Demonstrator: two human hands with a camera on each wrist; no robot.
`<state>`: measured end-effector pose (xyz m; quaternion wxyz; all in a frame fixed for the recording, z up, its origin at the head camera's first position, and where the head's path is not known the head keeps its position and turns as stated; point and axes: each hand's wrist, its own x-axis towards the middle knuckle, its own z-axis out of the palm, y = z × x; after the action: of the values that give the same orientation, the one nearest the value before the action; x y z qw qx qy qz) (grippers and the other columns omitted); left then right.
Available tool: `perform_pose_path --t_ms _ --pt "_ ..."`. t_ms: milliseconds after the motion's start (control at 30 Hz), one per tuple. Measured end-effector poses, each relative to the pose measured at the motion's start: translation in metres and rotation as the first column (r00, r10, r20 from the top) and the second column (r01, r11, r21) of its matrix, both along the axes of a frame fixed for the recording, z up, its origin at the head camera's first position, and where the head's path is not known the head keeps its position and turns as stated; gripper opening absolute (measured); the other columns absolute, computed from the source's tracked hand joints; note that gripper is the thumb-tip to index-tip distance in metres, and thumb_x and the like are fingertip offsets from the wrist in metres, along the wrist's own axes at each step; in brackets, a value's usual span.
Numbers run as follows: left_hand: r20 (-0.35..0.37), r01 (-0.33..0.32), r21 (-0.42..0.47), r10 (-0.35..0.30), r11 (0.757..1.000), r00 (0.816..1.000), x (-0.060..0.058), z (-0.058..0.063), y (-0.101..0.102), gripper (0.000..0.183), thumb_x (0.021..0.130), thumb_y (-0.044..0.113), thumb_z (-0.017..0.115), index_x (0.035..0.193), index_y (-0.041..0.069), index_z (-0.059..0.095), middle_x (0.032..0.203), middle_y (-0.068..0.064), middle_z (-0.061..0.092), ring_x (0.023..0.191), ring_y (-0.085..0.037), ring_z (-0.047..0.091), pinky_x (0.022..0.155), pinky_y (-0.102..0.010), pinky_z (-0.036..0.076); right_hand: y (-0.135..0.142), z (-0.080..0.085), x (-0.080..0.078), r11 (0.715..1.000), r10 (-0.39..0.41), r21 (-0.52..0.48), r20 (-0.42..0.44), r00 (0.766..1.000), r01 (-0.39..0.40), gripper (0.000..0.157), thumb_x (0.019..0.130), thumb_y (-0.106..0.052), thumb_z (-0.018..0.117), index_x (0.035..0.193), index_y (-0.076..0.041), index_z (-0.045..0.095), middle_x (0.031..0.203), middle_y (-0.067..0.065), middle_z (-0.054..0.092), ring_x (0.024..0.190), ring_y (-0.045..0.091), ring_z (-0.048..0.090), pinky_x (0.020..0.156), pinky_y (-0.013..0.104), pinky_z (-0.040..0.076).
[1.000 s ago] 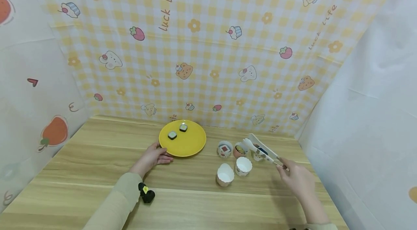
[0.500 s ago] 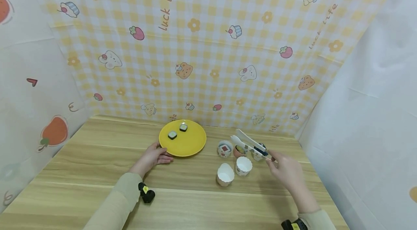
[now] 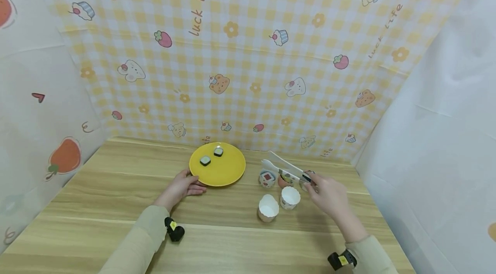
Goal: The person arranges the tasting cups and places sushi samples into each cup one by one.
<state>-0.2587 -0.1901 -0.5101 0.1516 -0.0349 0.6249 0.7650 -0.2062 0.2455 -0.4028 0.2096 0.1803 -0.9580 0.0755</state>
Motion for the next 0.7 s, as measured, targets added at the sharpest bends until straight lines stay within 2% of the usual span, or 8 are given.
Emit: perform_pose_path --t_ms 133,400,500,700 --pt "0.007 -0.002 -0.003 0.002 1.0 1.0 -0.001 -0.001 0.0 0.056 0.103 0.003 0.036 0.148 -0.008 0.005 0.089 -0.019 0.066 0.079 -0.028 0.069 0.072 -0.037 0.059 -0.008 0.003 -0.005 1.0 0.023 0.018 0.005 1.0 -0.023 0.035 0.084 -0.025 0.075 0.115 -0.01 0.07 0.074 -0.004 0.063 0.048 0.006 0.04 0.037 0.024 0.031" --pt "0.003 0.001 -0.002 -0.001 1.0 1.0 -0.002 -0.002 -0.001 0.056 0.103 0.003 0.036 0.148 -0.008 0.005 0.088 -0.019 0.066 0.078 -0.027 0.069 0.072 -0.037 0.059 -0.022 0.003 -0.015 0.998 0.067 0.015 0.018 0.998 -0.068 0.033 0.083 -0.024 0.075 0.112 -0.009 0.07 0.082 0.001 0.07 0.057 0.01 0.057 0.04 0.023 0.039" --pt "0.0 0.003 0.002 -0.003 1.0 1.0 -0.002 -0.002 -0.001 0.056 0.103 0.003 0.036 0.148 -0.008 0.005 0.087 -0.019 0.066 0.078 -0.027 0.069 0.072 -0.037 0.059 -0.027 0.002 -0.018 0.997 0.078 0.023 0.02 0.997 -0.078 0.032 0.082 -0.022 0.076 0.111 -0.009 0.07 0.082 0.001 0.07 0.058 0.011 0.058 0.041 0.023 0.04" --pt "0.0 0.006 0.005 -0.006 1.0 1.0 -0.001 0.0 -0.001 0.057 0.103 0.003 0.035 0.149 -0.007 0.003 0.088 -0.019 0.066 0.077 -0.027 0.069 0.072 -0.036 0.059 -0.037 0.002 -0.023 0.995 0.084 0.043 0.052 0.995 -0.086 0.034 0.083 -0.025 0.075 0.113 -0.011 0.07 0.08 0.0 0.069 0.05 0.006 0.046 0.039 0.023 0.035"
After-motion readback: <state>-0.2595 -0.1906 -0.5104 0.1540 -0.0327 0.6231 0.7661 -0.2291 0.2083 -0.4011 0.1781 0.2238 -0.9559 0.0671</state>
